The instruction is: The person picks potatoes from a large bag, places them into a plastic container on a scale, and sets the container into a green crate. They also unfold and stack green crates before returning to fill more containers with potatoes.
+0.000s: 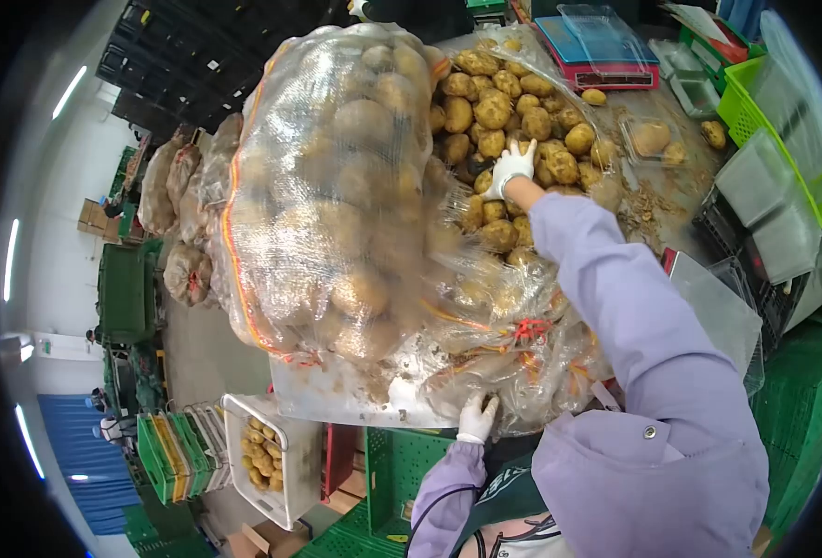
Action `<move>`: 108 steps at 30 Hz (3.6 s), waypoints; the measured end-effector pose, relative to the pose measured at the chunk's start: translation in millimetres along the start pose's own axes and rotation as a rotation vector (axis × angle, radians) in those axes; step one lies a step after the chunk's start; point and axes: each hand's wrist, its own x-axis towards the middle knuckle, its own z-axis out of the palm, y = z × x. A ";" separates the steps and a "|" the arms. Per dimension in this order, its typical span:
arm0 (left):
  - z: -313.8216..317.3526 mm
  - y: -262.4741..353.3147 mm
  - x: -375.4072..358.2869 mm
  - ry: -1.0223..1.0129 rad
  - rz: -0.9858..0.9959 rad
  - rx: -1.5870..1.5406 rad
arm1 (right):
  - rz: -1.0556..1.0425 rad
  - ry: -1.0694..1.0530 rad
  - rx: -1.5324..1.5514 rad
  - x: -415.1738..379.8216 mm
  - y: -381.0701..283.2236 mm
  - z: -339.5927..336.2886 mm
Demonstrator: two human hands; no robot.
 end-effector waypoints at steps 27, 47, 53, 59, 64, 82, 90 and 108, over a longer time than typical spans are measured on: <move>-61.7 196.6 13.9 -0.426 0.239 -1.455 | -0.961 0.431 1.222 -303.7 26.9 -5.9; -64.5 192.6 -44.6 0.030 0.232 -0.979 | -0.301 0.046 2.426 -358.2 -44.3 64.3; -47.8 180.3 -32.9 -0.176 0.084 -1.255 | 0.071 0.015 2.548 -376.0 -40.2 65.1; -26.9 190.4 -38.5 -0.158 0.261 -0.660 | -0.238 -0.117 2.364 -406.6 2.5 102.9; -17.6 212.2 -52.2 -0.279 0.662 -0.226 | 0.045 0.512 1.803 -446.6 99.1 108.0; -14.1 158.8 -28.8 -0.181 0.221 -0.277 | 0.175 0.960 0.729 -362.2 138.6 81.6; -15.1 92.6 4.9 0.067 0.051 -0.397 | -0.212 0.382 0.520 -254.3 -0.9 82.5; -42.5 88.3 24.3 0.158 -0.031 -0.646 | -0.260 0.270 0.213 -58.5 69.0 56.9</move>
